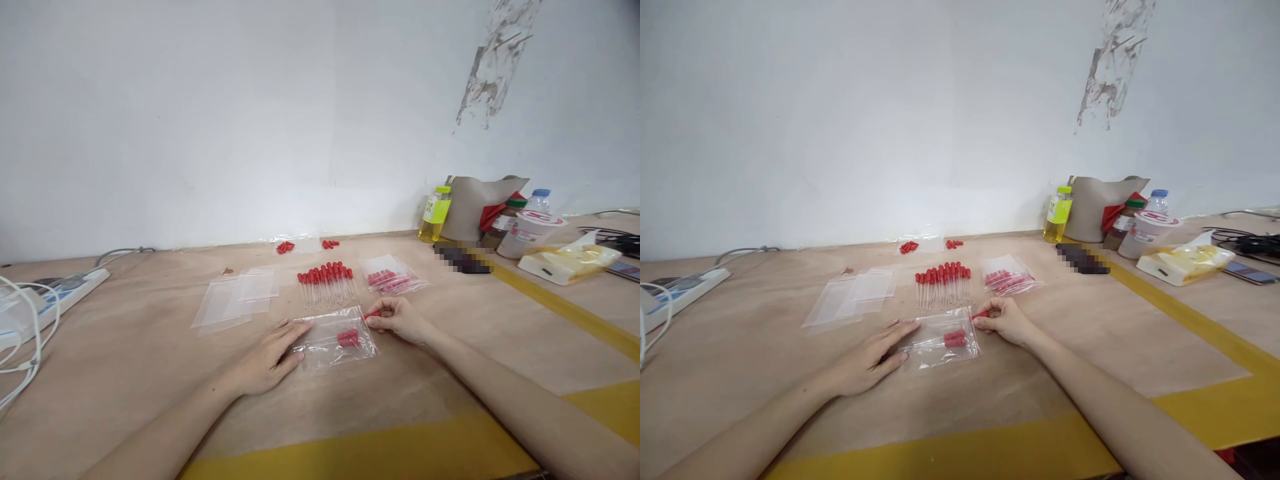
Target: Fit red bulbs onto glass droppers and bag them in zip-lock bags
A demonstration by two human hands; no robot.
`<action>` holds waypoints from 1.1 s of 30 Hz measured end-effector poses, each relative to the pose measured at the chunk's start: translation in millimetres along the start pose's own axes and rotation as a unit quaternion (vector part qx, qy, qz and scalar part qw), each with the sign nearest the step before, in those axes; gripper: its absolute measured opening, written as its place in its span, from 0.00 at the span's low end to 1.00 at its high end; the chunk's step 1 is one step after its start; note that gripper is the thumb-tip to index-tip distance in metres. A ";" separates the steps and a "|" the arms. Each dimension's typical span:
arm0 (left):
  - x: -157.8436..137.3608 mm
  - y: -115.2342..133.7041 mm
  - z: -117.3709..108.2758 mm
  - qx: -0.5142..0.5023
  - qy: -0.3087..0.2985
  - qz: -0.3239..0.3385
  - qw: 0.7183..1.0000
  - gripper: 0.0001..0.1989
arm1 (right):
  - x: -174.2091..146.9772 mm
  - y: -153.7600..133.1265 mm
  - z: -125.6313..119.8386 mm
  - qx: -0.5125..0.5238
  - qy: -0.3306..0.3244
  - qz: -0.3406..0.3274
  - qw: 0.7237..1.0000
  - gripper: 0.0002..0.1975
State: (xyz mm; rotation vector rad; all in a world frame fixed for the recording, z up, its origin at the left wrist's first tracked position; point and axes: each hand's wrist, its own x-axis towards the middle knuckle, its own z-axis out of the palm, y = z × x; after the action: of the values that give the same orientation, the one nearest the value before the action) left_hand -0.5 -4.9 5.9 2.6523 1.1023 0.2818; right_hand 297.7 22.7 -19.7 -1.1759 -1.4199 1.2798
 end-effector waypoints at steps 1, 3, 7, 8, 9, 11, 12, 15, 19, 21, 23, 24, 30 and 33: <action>-0.5 -1.1 1.0 -0.004 0.001 -0.006 1.000 0.24 | 0.6 0.2 -1.8 -0.028 -0.018 -0.012 0.999 0.15; -1.2 -3.0 2.7 -0.009 0.001 -0.011 1.000 0.25 | 2.9 1.9 -3.2 -0.064 -0.026 -0.046 0.997 0.14; -1.1 -3.9 3.5 -0.012 -0.002 -0.018 1.000 0.25 | 6.7 5.3 1.2 -0.085 -0.019 -0.080 0.993 0.15; -0.9 -3.5 3.3 -0.012 -0.001 -0.019 1.000 0.26 | 6.6 5.2 3.2 -0.079 -0.025 -0.079 0.993 0.16; -0.5 -3.2 2.9 -0.011 0.000 -0.020 1.000 0.26 | 6.0 4.6 5.3 -0.069 -0.032 -0.077 0.994 0.16; 0.2 -2.4 2.3 -0.009 0.000 -0.016 1.000 0.26 | 3.7 2.1 9.6 -0.047 -0.038 -0.072 0.996 0.16; 0.6 -2.1 2.0 -0.007 -0.001 -0.014 1.000 0.26 | 2.3 0.5 11.7 -0.038 -0.037 -0.069 0.996 0.15; 1.4 -0.9 1.4 0.001 -0.003 -0.009 1.000 0.25 | -2.0 -4.2 16.2 -0.034 -0.042 -0.047 0.997 0.12; 2.1 1.1 0.5 0.010 0.001 0.000 1.000 0.24 | -7.0 -11.5 12.7 -0.037 -0.138 -0.013 0.990 0.13; 2.4 2.0 -0.1 0.010 0.003 0.019 1.000 0.22 | -8.2 -15.4 6.5 -0.046 -0.160 -0.006 0.986 0.15; 2.6 2.7 -0.7 0.007 0.004 0.037 0.999 0.20 | -6.1 -18.3 -0.9 -0.060 -0.123 -0.006 0.991 0.15; 2.7 3.1 -1.0 0.005 0.004 0.040 0.999 0.19 | -3.3 -19.3 -4.5 -0.066 -0.085 -0.009 0.994 0.13; 2.6 5.1 -2.2 -0.001 0.000 0.037 0.999 0.17 | 39.3 -21.2 -13.8 -0.184 0.135 -0.014 0.973 0.06; 2.7 4.8 -1.6 0.001 0.000 0.043 0.999 0.18 | 68.2 -20.9 -6.1 -0.229 0.161 0.009 0.960 0.03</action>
State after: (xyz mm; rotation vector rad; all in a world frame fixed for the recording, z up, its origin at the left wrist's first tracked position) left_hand 4.1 -6.0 9.1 2.7059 0.9909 0.2978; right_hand 289.7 90.4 2.4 -1.6234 -1.4991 0.7365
